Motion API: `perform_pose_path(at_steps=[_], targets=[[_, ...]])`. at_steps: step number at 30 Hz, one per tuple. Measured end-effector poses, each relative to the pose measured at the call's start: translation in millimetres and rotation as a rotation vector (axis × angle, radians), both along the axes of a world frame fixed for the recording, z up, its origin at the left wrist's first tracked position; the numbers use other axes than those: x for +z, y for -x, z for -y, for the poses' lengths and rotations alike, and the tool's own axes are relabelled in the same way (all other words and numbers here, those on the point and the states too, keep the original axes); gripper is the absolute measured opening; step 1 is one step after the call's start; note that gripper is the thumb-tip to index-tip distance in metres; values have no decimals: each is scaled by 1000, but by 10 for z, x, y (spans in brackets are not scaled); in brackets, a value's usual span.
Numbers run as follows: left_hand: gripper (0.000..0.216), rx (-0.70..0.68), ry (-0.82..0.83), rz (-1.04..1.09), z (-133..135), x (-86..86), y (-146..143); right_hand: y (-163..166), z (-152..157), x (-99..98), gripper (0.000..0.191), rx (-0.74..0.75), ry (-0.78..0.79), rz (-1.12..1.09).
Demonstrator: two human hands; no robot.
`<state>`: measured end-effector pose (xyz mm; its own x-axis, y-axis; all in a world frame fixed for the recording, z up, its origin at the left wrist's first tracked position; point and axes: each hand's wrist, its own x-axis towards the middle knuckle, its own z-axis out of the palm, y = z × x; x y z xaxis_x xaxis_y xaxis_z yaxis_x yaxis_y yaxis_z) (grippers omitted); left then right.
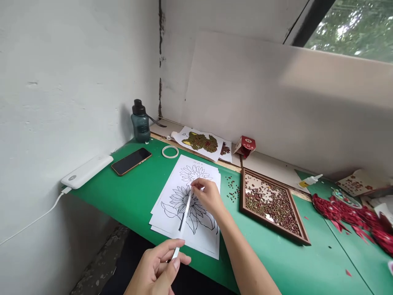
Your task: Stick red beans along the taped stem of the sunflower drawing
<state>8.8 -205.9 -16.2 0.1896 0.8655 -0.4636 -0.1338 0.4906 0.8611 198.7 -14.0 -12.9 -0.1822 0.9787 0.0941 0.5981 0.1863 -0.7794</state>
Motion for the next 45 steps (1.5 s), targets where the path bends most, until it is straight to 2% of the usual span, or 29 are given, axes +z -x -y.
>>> perform_pose_path(at_steps=[5,10,18,24,35,42,45], targets=[[85,-17,16,71,20,-6,14,34,45,-36,24,-23,-44,98],[82,-54,33,60,9,22,83,32,26,-58,23,-27,-107,106],[83,-204,21,203,-108,93,263,24,16,-109,26,-38,-131,132],[86,-145,3,239,-48,23,250,29,13,-112,27,5,-146,183],[90,-185,-13,171,-22,30,271,28,-6,-130,25,-92,-69,154],[92,-244,-81,118,87,-146,145,-23,-4,-98,28,-22,-82,201],[94,-239,-90,125,97,-155,107,-30,-7,-90,24,-29,-80,202]])
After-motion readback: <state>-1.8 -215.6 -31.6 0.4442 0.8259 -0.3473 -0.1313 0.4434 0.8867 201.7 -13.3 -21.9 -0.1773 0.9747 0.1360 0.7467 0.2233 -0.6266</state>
